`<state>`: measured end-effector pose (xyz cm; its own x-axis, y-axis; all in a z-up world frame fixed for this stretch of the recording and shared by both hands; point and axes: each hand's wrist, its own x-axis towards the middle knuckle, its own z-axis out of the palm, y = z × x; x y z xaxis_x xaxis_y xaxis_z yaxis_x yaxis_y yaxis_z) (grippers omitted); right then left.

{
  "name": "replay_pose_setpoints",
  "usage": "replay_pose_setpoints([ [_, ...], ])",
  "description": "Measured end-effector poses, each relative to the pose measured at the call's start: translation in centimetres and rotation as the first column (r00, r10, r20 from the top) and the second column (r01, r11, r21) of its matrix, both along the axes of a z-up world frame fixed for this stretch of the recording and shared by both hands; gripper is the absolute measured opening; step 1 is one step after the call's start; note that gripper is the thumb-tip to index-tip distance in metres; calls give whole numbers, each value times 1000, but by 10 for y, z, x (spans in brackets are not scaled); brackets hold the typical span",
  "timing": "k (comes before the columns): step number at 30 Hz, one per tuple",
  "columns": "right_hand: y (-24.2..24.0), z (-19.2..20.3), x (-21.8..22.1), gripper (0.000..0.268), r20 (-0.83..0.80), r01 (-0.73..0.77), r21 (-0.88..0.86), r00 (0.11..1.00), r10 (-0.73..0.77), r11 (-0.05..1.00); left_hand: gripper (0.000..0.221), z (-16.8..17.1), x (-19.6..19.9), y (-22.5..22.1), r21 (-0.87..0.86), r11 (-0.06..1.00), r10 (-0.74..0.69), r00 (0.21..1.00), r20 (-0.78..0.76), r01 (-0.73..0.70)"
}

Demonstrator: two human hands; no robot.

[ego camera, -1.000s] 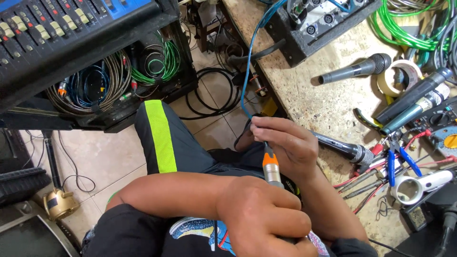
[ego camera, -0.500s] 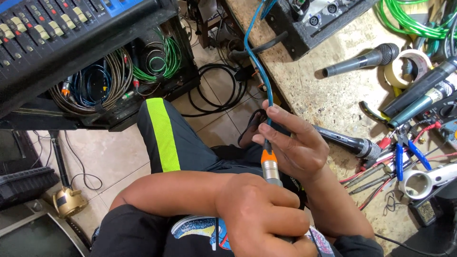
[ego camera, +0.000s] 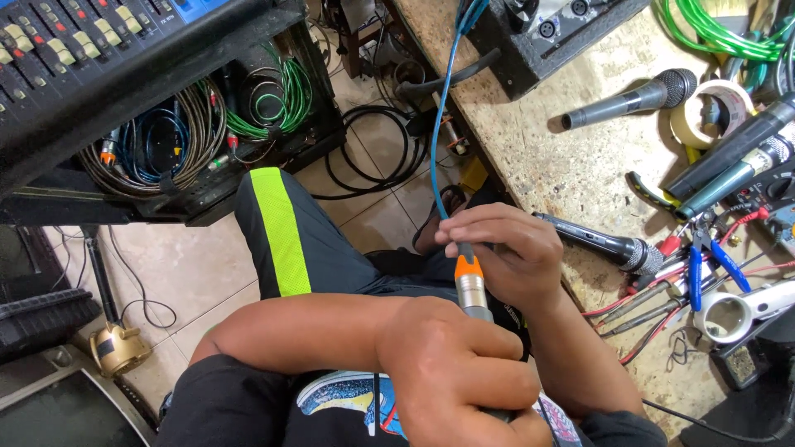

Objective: The person is testing a series of microphones by connecting them to audio cables and checking their functionality on a repair bench.

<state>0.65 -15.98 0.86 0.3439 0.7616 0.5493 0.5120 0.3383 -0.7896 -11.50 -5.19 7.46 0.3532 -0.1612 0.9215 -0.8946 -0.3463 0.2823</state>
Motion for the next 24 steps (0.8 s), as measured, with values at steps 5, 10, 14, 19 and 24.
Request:
replay_pose_setpoints([
  [5, -5, 0, 4, 5, -32, -91, -101, 996, 88, 991, 39, -5, 0, -2, 12, 1000, -9, 1000, -16, 9],
  [10, -8, 1, 4, 7, 27, -72, -116, 997, 75, 991, 33, -3, 2, -4, -22, 1000, 8, 999, -40, -9],
  [14, -9, 1, 3, 5, 13, -11, -95, 1000, 12, 995, 37, -3, 6, -3, -23, 1000, 2, 1000, -20, -2],
  [19, -13, 2, 2, 18, -20, 2, -101, 1000, -4, 995, 38, -1, 8, -3, -16, 1000, -12, 1000, -25, 11],
  [24, -20, 0, 1, 37, -39, 9, -72, 999, -12, 997, 38, 3, 9, -2, -17, 1000, -7, 999, -50, 7],
])
